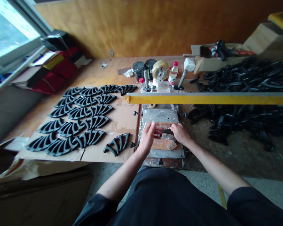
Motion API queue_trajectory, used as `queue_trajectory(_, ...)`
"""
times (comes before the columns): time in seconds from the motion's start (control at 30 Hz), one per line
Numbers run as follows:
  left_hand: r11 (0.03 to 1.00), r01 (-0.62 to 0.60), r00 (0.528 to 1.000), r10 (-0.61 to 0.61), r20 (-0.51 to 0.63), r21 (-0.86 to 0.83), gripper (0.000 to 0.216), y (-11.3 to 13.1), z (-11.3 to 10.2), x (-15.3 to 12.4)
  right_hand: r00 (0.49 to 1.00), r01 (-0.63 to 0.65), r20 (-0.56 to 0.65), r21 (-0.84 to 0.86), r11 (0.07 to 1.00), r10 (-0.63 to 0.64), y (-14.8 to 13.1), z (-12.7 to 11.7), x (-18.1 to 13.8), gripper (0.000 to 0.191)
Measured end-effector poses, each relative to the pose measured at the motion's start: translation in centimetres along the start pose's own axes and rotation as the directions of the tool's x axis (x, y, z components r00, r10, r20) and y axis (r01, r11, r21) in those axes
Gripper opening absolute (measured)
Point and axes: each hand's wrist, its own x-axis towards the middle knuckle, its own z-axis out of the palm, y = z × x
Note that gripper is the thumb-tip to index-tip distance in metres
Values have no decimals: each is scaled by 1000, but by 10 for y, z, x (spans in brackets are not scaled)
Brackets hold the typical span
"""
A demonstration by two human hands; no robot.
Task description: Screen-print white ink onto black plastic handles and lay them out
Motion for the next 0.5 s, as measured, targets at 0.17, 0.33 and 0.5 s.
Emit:
queue_trajectory(0.17, 893, 442, 883, -417, 216, -84, 61, -73, 14, -32, 996, 85, 40, -47, 995, -83, -26, -9, -8, 13)
queue_trajectory(0.33, 902, 423, 901, -409, 143, -86, 66, -75, 17, -31, 998, 13, -64, 35, 999, -10, -1, 2, -14, 8)
queue_trajectory(0.5, 921, 373, 925, -359, 120, -117, 58, -76, 24, -23, 996, 74, -49, 84, 994, -70, 4, -3, -15, 12)
